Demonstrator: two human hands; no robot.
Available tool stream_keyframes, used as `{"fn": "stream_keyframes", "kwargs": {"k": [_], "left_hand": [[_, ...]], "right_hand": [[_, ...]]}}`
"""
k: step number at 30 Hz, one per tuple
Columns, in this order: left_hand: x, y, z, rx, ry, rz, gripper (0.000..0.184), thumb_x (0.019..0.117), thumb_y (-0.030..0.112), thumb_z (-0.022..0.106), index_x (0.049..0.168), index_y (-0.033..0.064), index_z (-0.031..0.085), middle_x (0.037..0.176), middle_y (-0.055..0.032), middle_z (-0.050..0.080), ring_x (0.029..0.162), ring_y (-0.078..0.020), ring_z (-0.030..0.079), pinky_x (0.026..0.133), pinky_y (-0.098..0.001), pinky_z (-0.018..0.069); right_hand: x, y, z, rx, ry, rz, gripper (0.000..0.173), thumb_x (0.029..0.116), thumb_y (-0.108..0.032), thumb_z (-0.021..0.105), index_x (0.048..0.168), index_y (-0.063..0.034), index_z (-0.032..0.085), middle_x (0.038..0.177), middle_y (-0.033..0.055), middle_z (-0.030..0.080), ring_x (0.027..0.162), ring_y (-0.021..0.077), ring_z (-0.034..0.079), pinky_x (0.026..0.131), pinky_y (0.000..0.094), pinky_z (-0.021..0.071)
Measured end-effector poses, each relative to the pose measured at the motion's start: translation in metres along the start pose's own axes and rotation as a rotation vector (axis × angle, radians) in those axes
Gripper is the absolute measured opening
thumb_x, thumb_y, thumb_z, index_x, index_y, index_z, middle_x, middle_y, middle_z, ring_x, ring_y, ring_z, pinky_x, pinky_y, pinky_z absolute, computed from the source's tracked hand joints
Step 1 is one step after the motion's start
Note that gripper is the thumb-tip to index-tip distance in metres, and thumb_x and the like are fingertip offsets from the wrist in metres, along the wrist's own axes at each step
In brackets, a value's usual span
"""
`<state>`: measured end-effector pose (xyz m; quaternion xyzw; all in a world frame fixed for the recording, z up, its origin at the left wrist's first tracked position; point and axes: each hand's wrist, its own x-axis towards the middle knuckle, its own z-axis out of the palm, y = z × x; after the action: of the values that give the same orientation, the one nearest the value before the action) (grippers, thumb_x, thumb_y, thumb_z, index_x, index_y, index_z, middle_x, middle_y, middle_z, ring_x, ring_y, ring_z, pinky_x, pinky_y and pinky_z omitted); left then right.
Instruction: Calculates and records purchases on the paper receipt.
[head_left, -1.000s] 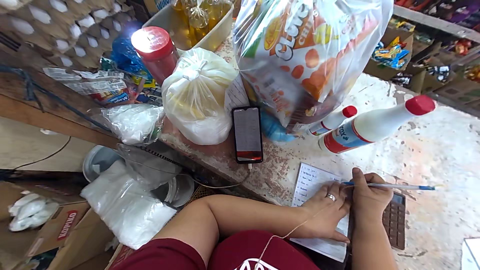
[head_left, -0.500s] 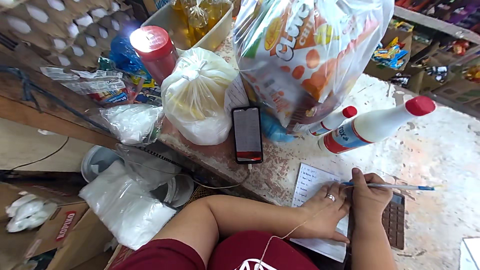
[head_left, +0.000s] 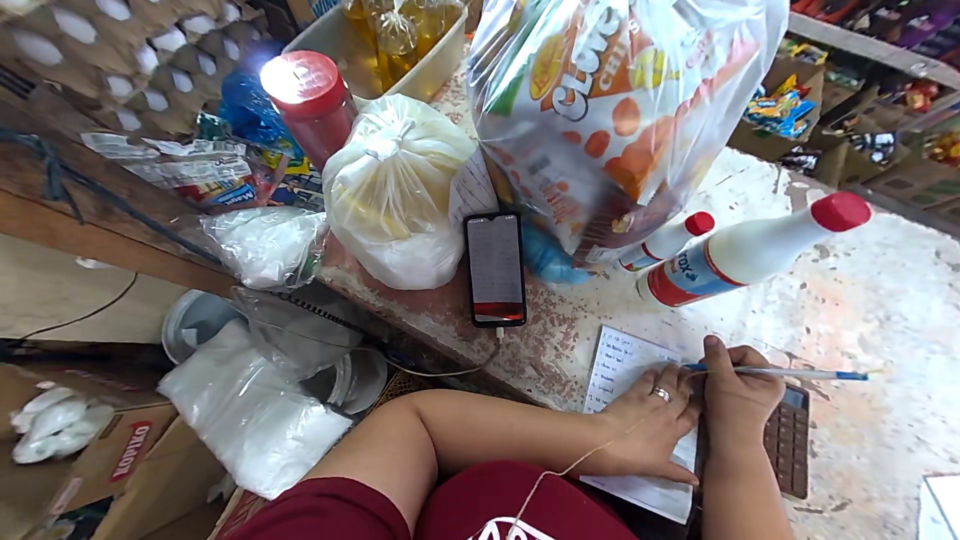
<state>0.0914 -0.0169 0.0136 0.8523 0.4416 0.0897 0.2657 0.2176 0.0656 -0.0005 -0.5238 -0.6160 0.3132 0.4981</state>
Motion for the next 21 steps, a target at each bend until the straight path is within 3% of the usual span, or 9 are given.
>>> {"fn": "stream_keyframes", "kwargs": {"k": [21], "left_hand": [[-0.0009,0.0002,-0.0016,0.002,0.002,0.0,0.099,0.092,0.062,0.062,0.157,-0.0053,0.031,0.165,-0.0304,0.021,0.156,-0.0442,0.015,0.124,-0.0583,0.0146]], "right_hand": [[0.0005,0.003,0.0,0.008,0.001,-0.016,0.035,0.0947,-0.009,0.067,0.068,-0.0203,0.048,0.054,-0.016,0.048,0.047,-0.0064,0.047,0.047,0.0116,0.0406]]}}
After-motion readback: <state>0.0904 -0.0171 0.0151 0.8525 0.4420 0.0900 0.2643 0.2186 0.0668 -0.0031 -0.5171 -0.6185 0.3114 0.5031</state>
